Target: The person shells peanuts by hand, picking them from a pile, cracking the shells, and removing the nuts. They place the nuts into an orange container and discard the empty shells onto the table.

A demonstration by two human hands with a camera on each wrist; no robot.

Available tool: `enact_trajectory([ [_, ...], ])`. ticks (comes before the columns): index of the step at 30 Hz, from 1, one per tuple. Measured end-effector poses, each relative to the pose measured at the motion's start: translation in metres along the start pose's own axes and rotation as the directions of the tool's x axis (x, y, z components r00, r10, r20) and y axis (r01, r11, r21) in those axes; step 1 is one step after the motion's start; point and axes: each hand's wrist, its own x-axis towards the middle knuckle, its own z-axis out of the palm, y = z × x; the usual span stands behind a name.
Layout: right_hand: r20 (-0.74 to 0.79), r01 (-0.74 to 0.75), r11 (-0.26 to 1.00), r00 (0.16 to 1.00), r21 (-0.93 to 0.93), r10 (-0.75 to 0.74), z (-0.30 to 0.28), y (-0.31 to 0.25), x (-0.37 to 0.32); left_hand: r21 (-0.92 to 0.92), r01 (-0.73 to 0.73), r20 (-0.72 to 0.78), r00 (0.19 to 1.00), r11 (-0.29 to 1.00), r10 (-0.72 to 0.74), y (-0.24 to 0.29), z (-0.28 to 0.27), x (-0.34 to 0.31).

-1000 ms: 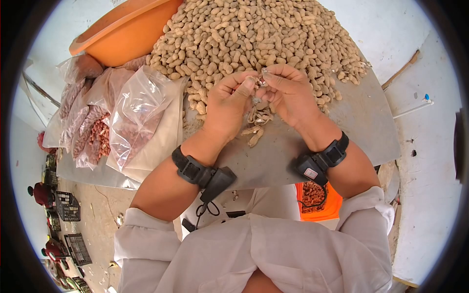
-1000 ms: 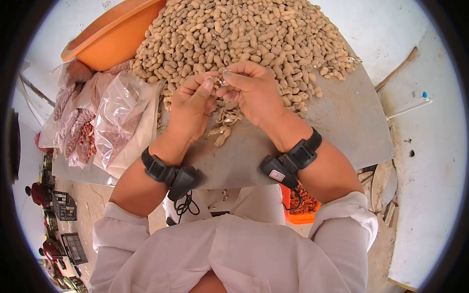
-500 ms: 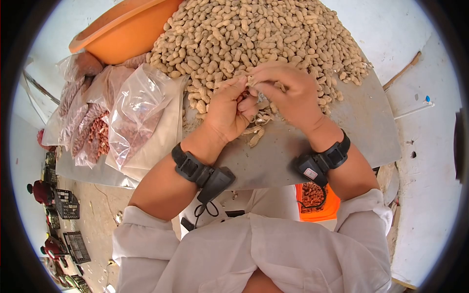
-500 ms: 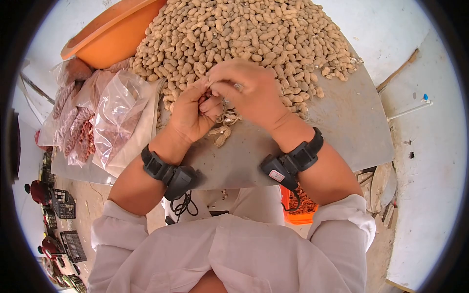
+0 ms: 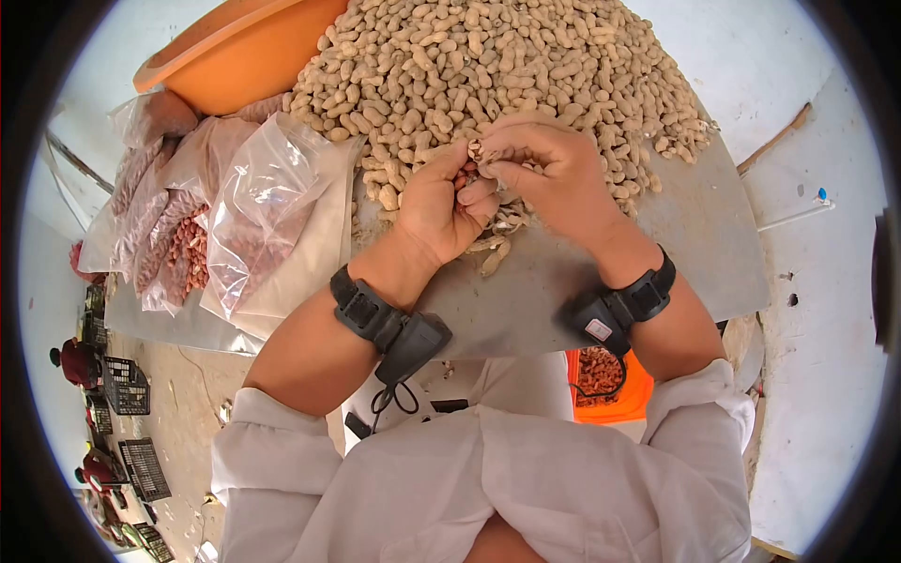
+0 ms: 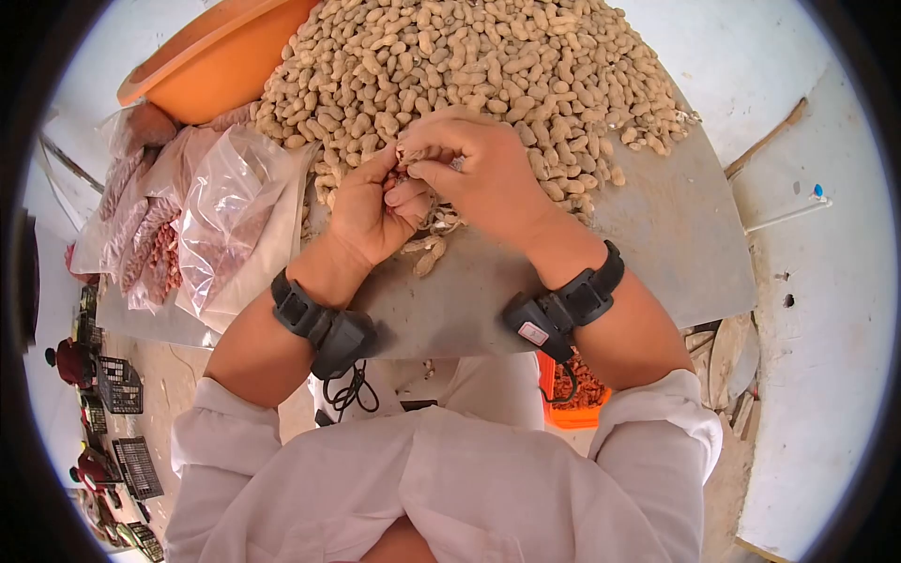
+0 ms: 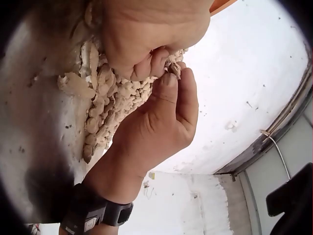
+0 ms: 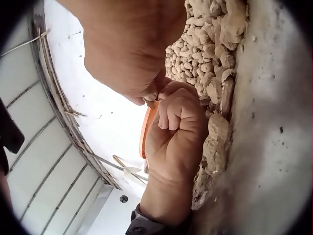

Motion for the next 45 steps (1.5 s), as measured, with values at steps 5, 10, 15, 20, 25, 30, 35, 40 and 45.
enact_trajectory([
  [5, 0.036, -0.349, 0.876, 0.933, 0.334, 0.358, -0.01, 0.006, -0.002, 0.064, -0.047, 0.03, 0.999, 0.997, 0.045, -0.001, 0.002, -0.002],
  [10, 0.179, -0.434, 0.635, 0.887, 0.639, 0.426, -0.008, 0.005, -0.002, 0.216, -0.093, 0.01, 0.996, 0.972, 0.093, -0.001, 0.002, -0.002],
  [15, 0.206, -0.387, 0.903, 0.914, 0.185, 0.349, -0.011, -0.006, 0.002, 0.326, -0.135, -0.02, 0.989, 0.936, 0.15, -0.005, 0.005, -0.005],
  [20, 0.143, -0.249, 0.968, 0.96, 0.036, 0.242, -0.012, 0.005, -0.001, 0.381, -0.157, -0.023, 0.983, 0.911, 0.18, -0.006, 0.008, -0.007],
  [25, 0.123, -0.298, 0.951, 0.95, 0.086, 0.287, -0.012, 0.001, 0.0, 0.417, -0.155, 0.014, 0.986, 0.895, 0.164, -0.005, 0.01, -0.008],
  [30, 0.087, -0.229, 0.97, 0.971, 0.079, 0.222, -0.008, 0.007, -0.002, 0.443, -0.153, 0.004, 0.986, 0.883, 0.168, -0.007, 0.013, -0.009],
  [35, 0.114, -0.202, 0.975, 0.975, 0.089, 0.192, -0.005, 0.004, -0.002, 0.506, -0.185, 0.014, 0.978, 0.842, 0.206, -0.009, 0.013, -0.009],
  [40, 0.138, -0.409, 0.86, 0.913, 0.305, 0.385, -0.005, -0.003, -0.004, 0.596, -0.266, 0.115, 0.962, 0.758, 0.247, -0.011, 0.01, -0.01],
  [45, 0.133, -0.476, 0.76, 0.873, 0.442, 0.469, -0.003, 0.002, -0.005, 0.654, -0.296, 0.095, 0.945, 0.696, 0.313, -0.016, 0.011, -0.01],
])
